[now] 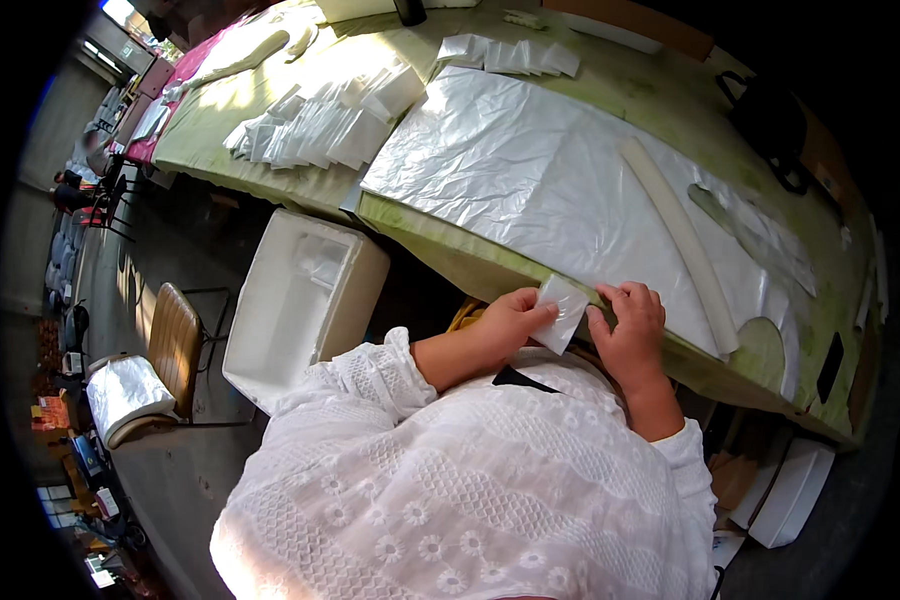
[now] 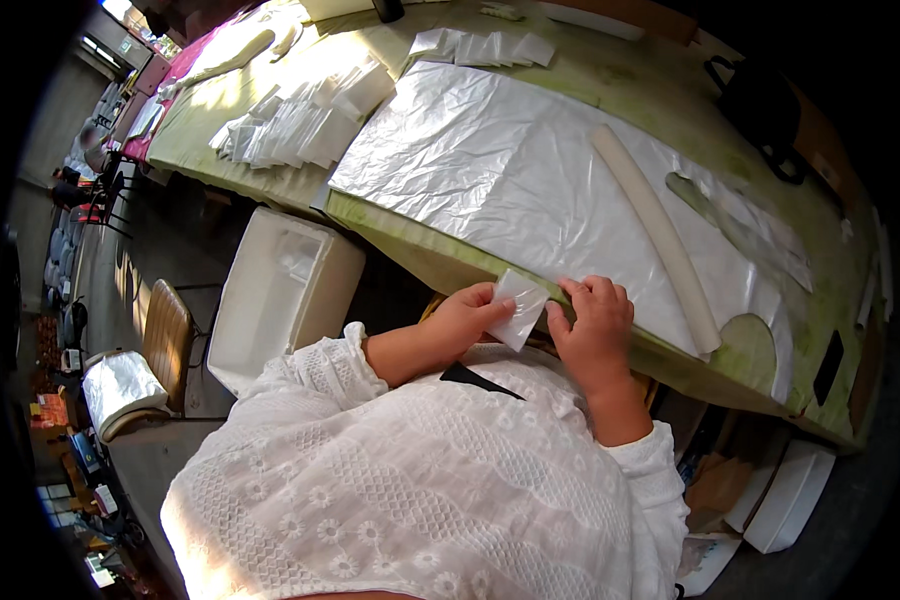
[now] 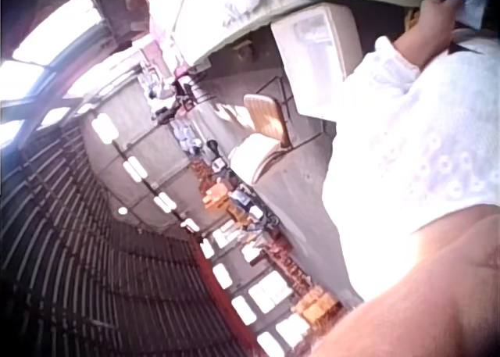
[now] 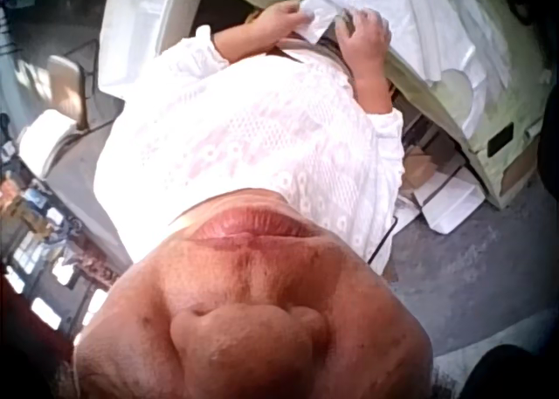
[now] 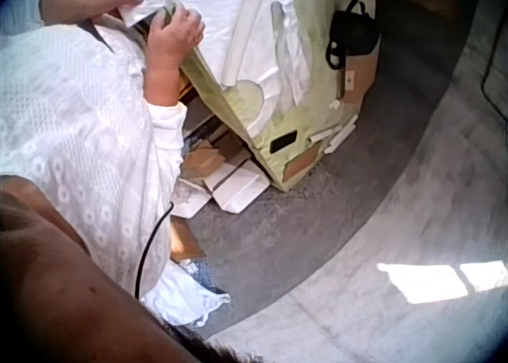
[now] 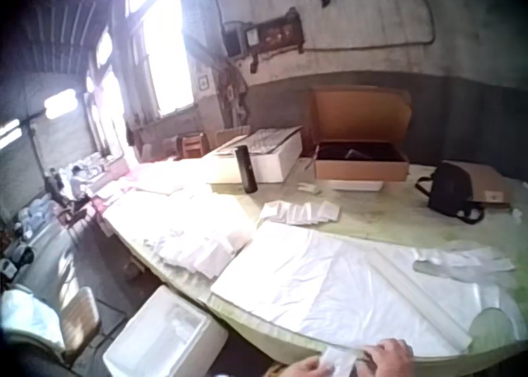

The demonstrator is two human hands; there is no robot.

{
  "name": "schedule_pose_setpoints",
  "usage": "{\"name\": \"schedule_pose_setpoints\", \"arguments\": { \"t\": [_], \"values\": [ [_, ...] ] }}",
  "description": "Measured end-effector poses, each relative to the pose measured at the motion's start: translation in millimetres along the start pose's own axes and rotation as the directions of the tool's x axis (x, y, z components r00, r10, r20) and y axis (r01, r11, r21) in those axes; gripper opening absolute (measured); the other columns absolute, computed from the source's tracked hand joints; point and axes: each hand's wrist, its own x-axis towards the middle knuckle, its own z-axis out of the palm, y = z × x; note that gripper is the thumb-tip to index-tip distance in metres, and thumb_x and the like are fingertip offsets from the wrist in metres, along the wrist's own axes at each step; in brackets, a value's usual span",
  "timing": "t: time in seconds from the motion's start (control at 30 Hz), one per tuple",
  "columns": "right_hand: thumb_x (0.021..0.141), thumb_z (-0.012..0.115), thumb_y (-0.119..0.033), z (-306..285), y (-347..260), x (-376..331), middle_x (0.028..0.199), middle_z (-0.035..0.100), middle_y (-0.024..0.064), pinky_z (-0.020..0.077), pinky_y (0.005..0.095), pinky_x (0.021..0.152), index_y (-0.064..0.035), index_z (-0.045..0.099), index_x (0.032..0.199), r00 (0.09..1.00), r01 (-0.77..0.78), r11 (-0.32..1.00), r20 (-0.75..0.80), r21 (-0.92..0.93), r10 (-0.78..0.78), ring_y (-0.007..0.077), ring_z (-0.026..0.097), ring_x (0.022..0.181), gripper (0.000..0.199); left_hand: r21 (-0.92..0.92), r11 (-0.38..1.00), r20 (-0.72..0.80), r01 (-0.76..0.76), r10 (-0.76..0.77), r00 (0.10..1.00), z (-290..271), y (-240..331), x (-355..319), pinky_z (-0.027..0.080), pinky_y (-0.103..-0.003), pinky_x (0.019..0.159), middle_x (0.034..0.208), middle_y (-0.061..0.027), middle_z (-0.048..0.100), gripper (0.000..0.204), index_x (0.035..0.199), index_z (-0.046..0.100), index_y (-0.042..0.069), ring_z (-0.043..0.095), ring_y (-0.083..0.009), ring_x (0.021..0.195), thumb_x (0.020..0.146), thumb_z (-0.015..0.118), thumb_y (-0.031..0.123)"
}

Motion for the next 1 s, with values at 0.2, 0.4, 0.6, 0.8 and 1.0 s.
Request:
{"name": "schedule_pose_setpoints", "arguments": {
  "t": [0.2,0.4,0.6,0.8,1.0],
  "values": [
    [0.08,0.075,-0.013,-2,17,-13,0.105,0.061,0.0084,0.0459,0.0426,0.088,-0.0103,0.072,0.105,0.996,0.014,0.997,-0.087,0.08,-0.007,0.0307,0.058,0.1,0.025,0.664,0.529,-0.081,-0.528,0.753,0.653,-97,90,-4,0.049,-0.024,0.079,0.098,-0.0051,0.067,0.064,0.157,0.032,0.009,0.061,-0.0093,0.086,0.1,0.062,0.003],
    [0.08,0.075,-0.012,-1,9,-10,0.102,0.063,0.0079,0.0464,0.0428,0.087,-0.0104,0.071,0.1,0.995,0.043,0.995,-0.094,0.09,-0.035,0.0303,0.059,0.097,0.02,0.995,-0.027,-0.022,0.093,0.875,0.484,-228,200,23,0.051,-0.044,0.099,0.132,-0.0107,0.062,0.043,0.142,0.055,0.03,0.06,-0.0371,0.119,0.1,0.057,0.022],
    [0.08,0.072,-0.002,-24,21,-15,0.096,0.065,0.0081,0.0495,0.0415,0.084,-0.0098,0.07,0.1,0.965,0.044,0.964,-0.261,0.263,0.028,0.031,0.059,0.092,0.022,0.757,-0.323,-0.032,0.567,0.849,0.527,-278,203,53,0.023,-0.049,0.119,0.161,0.0083,0.037,0.043,0.133,0.063,0.033,0.031,-0.0237,0.149,0.094,0.06,0.018],
    [0.083,0.067,0.002,-110,100,-68,0.102,0.066,0.0097,0.0498,0.0406,0.087,-0.0078,0.066,0.106,0.774,-0.215,0.976,-0.614,-0.021,0.157,0.0322,0.061,0.097,0.025,0.737,-0.469,0.228,0.487,0.85,0.474,-293,189,51,0.018,-0.058,0.118,0.153,0.011,0.05,0.031,0.131,0.065,0.033,0.037,-0.0221,0.147,0.101,0.058,0.027],
    [0.086,0.068,-0.014,-173,267,-173,0.102,0.066,0.013,0.0527,0.0403,0.086,-0.0041,0.066,0.121,0.274,-0.835,0.514,-0.663,0.196,0.697,0.0294,0.065,0.097,0.036,0.838,-0.527,0.538,-0.138,0.761,0.363,-161,134,57,0.027,-0.051,0.117,0.141,-0.0028,0.062,0.026,0.123,0.068,0.017,0.046,-0.0291,0.141,0.098,0.063,0.014]
  ]
}}
